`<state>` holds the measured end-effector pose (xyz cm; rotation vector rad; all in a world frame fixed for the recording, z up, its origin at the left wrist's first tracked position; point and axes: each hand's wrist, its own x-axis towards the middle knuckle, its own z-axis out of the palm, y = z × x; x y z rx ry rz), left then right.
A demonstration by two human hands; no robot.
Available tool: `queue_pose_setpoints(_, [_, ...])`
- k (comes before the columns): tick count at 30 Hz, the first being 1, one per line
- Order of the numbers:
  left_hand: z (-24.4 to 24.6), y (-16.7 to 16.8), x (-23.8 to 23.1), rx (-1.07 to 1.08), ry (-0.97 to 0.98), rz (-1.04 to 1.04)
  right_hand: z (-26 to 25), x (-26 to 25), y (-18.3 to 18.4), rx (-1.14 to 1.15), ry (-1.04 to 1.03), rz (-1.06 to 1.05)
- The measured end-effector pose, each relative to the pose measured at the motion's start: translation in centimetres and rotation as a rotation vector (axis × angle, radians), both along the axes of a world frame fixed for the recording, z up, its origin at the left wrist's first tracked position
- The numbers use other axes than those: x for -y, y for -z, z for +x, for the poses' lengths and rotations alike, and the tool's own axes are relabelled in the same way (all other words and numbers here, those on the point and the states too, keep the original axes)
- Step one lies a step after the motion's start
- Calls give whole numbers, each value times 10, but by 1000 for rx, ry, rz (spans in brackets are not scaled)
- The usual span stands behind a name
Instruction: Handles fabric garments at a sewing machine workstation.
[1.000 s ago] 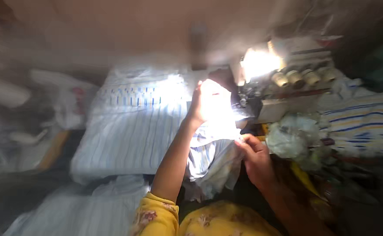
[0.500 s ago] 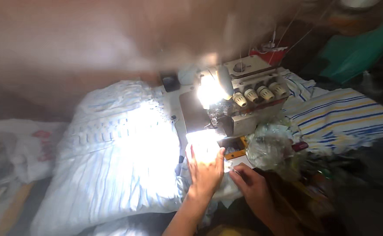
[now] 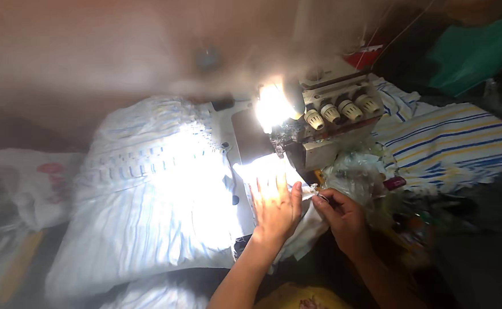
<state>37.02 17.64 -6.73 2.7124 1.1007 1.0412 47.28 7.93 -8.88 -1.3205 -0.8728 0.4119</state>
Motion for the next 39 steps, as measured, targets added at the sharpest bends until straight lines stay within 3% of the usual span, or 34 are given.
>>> queue_pose_setpoints(6, [1, -7, -3, 36, -10, -32, 2, 0, -2, -46, 1, -8])
queue_pose_setpoints(9, [-2, -29, -18, -43, -9, -326, -3, -10, -7, -75, 8, -27])
queue_pose_setpoints(12, [-4, -53, -47, -272, 36, -538, -6, -26, -15, -109, 11, -52])
queue_pose_setpoints(14, [-11, -47, -71, -250, 136, -524, -6, -38, -20, -111, 13, -67])
queue_pose_setpoints(17, [-1, -2, -132, -125, 232, -206, -4, -58, -22, -100, 52, -75])
queue_pose_setpoints(19, [5, -19, -140, -93, 175, -296, -2, -67, -22, -88, 79, -69])
queue_pose_setpoints(22, [-5, -36, -112, 401, -25, -598, 2, -73, -23, -88, 70, -87])
queue_pose_setpoints(24, [-32, -33, -63, 734, -113, -853, 6, -72, -25, -79, 42, -114])
queue_pose_setpoints(25, [-49, -31, -29, 802, -114, -1030, 9, -69, -25, -67, 22, -131])
queue_pose_setpoints(27, [-89, -21, 21, 661, 37, -1347, 16, -62, -23, -23, -23, -167])
queue_pose_setpoints(29, [-121, -26, 29, 343, 297, -1454, 22, -51, -23, 24, -49, -211])
queue_pose_setpoints(31, [-145, -57, 12, 71, 370, -1107, 26, -42, -25, 15, -81, -260])
queue_pose_setpoints(33, [-158, -105, -16, -135, 214, -447, 25, -38, -28, -61, -110, -269])
queue_pose_setpoints(34, [-157, -133, -31, -220, 120, -237, 22, -38, -30, -131, -127, -261])
queue_pose_setpoints(36, [-135, -170, -60, -262, -32, -25, 12, -37, -32, -353, -171, -257])
queue_pose_setpoints(39, [-94, -177, -84, -138, -283, 215, -9, -31, -24, -612, -222, -276])
